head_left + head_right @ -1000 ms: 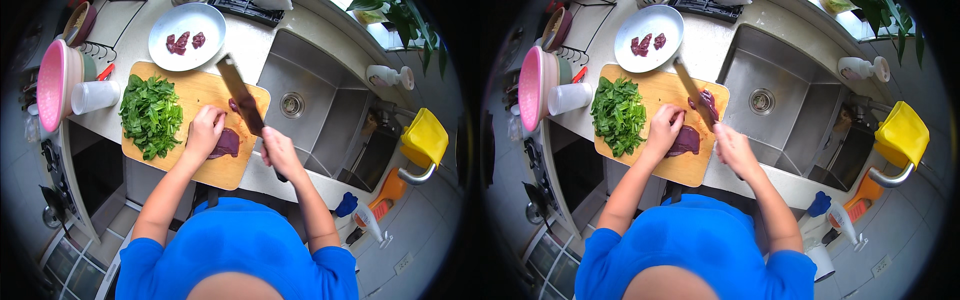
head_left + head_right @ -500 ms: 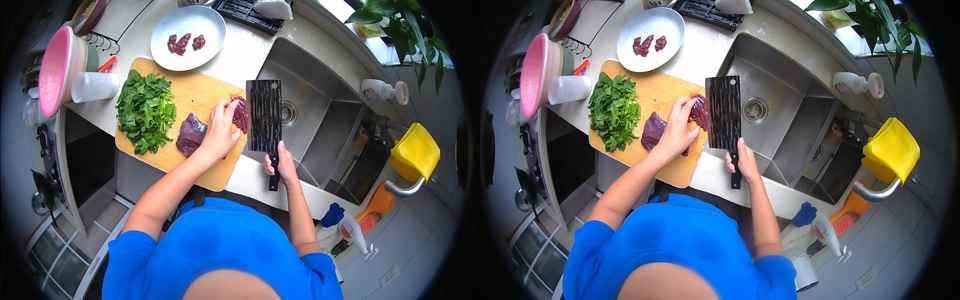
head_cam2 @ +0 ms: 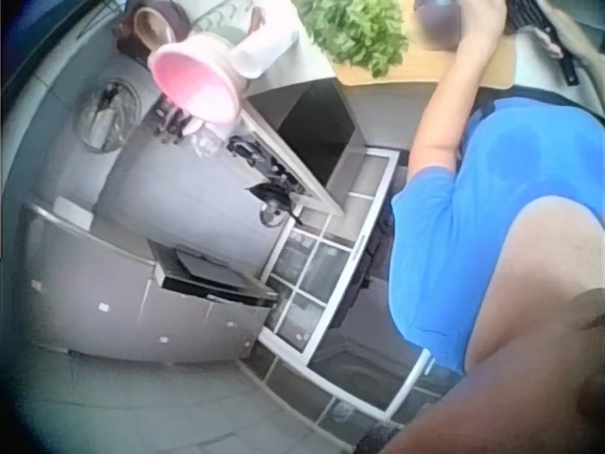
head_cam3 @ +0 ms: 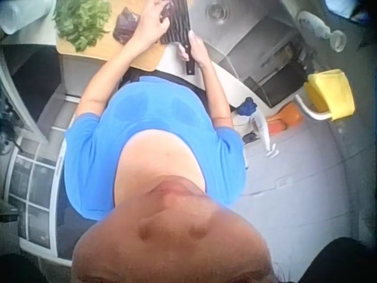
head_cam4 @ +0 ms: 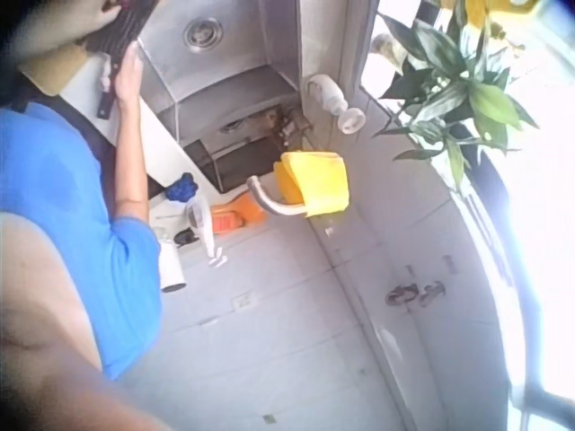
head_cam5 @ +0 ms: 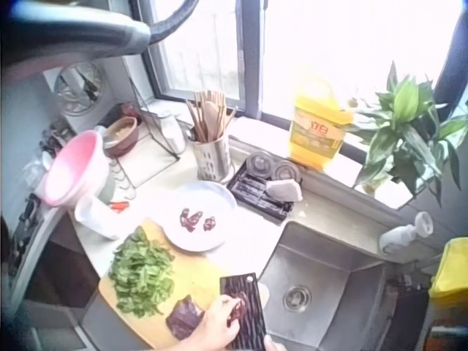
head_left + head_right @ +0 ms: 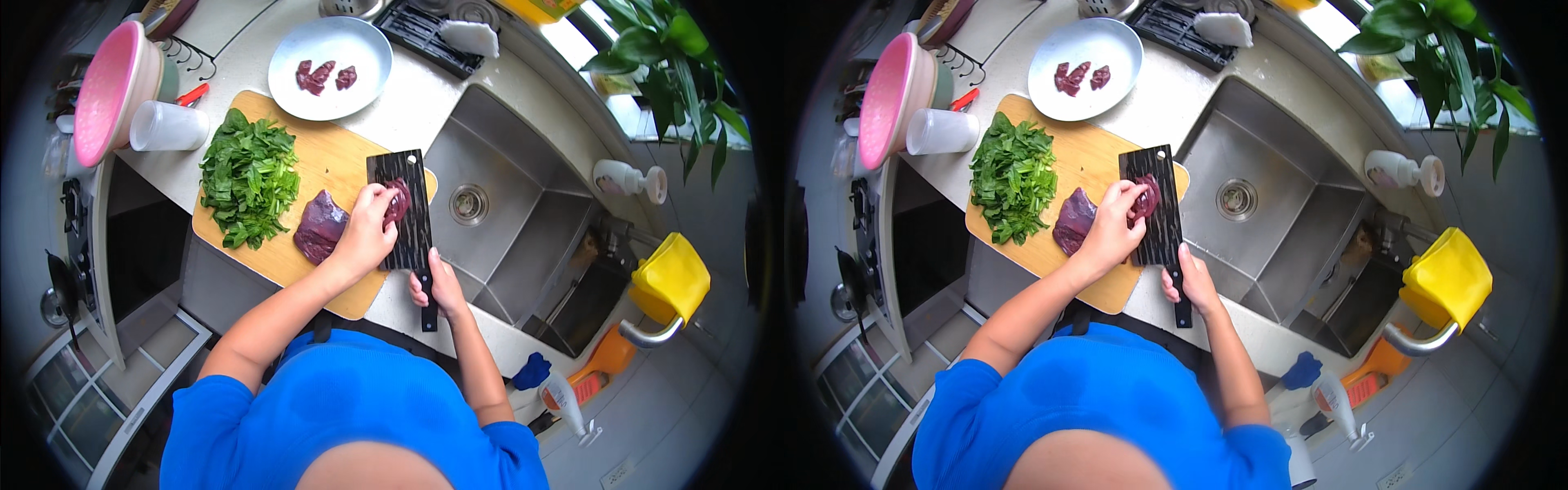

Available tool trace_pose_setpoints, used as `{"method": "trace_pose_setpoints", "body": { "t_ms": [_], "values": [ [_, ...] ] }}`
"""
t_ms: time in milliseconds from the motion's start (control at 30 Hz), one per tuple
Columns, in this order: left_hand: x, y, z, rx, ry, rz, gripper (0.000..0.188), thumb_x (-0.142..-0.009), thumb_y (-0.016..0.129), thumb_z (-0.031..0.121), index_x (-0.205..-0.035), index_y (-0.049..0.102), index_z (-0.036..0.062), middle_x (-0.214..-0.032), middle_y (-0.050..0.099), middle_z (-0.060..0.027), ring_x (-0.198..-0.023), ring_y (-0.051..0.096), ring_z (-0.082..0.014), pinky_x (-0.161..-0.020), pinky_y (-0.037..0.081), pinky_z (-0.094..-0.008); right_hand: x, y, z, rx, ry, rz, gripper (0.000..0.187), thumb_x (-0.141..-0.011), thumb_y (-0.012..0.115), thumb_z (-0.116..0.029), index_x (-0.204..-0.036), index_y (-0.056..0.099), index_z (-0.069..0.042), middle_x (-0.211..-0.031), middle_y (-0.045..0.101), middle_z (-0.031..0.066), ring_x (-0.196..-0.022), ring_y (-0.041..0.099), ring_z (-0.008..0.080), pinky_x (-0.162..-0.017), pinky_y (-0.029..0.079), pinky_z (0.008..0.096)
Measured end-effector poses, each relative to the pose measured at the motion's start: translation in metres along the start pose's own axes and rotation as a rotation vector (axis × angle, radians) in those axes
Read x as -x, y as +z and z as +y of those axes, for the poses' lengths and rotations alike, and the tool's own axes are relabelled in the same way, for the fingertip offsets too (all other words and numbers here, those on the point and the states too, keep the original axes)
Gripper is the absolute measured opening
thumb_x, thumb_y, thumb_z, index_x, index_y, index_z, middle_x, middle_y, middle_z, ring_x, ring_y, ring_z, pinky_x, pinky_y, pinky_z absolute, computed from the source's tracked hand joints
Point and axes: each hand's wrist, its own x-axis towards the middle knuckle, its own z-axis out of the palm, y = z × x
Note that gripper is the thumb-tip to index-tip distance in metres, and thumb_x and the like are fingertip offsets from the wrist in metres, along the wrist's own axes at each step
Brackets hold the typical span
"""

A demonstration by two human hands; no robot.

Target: The person slices a large piece of dark red meat into thin strips using a cleaver on a wooden cutting board. The person periodically transfers the sliced meat from the board to a white plate. A pile of chopped green vegetables is visible on the cutting board throughout the task.

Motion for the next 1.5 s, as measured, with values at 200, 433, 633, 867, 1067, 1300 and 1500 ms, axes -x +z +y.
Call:
{"method": "trace_pose_setpoints", "body": {
  "t_ms": [200,433,633,867,1067,1300,1500],
  "values": [
    [-0.021,-0.052,0.041,-0.03,-0.028,0.0,0.063,-0.073,0.059,-0.006,-0.134,0.048,0.0034,-0.111,0.047,-0.0125,-0.084,0.055,-0.0178,-0.075,0.051,-0.0283,0.017,0.046,-0.052,0.036,-0.009,-0.008,0.068,-0.101,0.025,-0.057,-0.064,0.046,-0.004,-0.049,0.041,0.0035,-0.037,0.038,0.012,-0.036,0.032,0.0239],
    [-0.12,-0.139,0.055,-0.138,0.298,0.079,0.044,-0.07,0.063,-0.002,-0.113,0.061,0.0044,-0.115,0.054,-0.009,-0.081,0.06,-0.0163,-0.073,0.053,-0.0293,-0.014,0.11,-0.156,0.449,-0.335,0.041,0.065,-0.102,0.03,-0.053,-0.066,0.051,-0.004,-0.05,0.048,0.0035,-0.037,0.044,0.0117,-0.039,0.037,0.025],
    [-0.161,-0.163,-0.04,-0.407,0.431,0.065,0.036,-0.072,0.064,0.0,-0.108,0.06,0.0018,-0.108,0.058,-0.0158,-0.094,0.061,-0.0311,-0.089,0.051,-0.0374,-0.061,0.122,-0.186,0.672,-0.451,0.149,0.048,-0.103,0.041,-0.042,-0.077,0.055,-0.003,-0.053,0.049,0.0015,-0.043,0.047,0.0091,-0.041,0.038,0.0236],
    [-0.128,-0.082,-0.034,-0.496,0.239,-0.041,0.026,-0.082,0.065,0.02,-0.098,0.068,-0.0013,-0.101,0.065,-0.0192,-0.099,0.06,-0.0353,-0.089,0.05,-0.0443,-0.046,0.095,-0.179,0.91,-0.484,0.225,0.033,-0.093,0.062,-0.032,-0.087,0.06,0.001,-0.056,0.054,0.004,-0.048,0.05,0.0091,-0.048,0.041,0.0277],
    [-0.117,-0.059,-0.031,-0.328,0.323,-0.023,0.03,-0.082,0.063,0.01,-0.111,0.062,-0.0016,-0.108,0.063,-0.0202,-0.109,0.057,-0.0354,-0.096,0.045,-0.0408,-0.038,0.081,-0.166,1.093,-0.744,0.208,0.042,-0.084,0.063,-0.012,-0.124,0.057,0.0,-0.064,0.054,0.0118,-0.056,0.05,0.0133,-0.06,0.046,0.0308],
    [-0.024,-0.086,-0.004,-0.184,0.114,0.242,0.013,-0.085,0.059,0.001,-0.098,0.062,-0.0018,-0.095,0.064,-0.0168,-0.09,0.064,-0.0303,-0.081,0.051,-0.0355,-0.017,0.069,-0.14,0.559,-0.418,0.104,0.027,-0.094,0.056,-0.009,-0.119,0.054,0.002,-0.073,0.06,0.0021,-0.053,0.057,0.0085,-0.048,0.047,0.0238],
    [0.074,-0.035,-0.014,-0.587,-0.033,0.045,0.061,-0.086,0.066,0.022,-0.135,0.043,-0.0042,-0.143,0.037,-0.026,-0.135,0.033,-0.043,-0.111,0.024,-0.054,0.013,0.049,-0.113,0.228,-0.214,-0.046,0.009,-0.092,0.06,-0.008,-0.096,0.053,-0.003,-0.071,0.058,0.0025,-0.045,0.047,0.0044,-0.039,0.034,0.0206]
  ]
}}
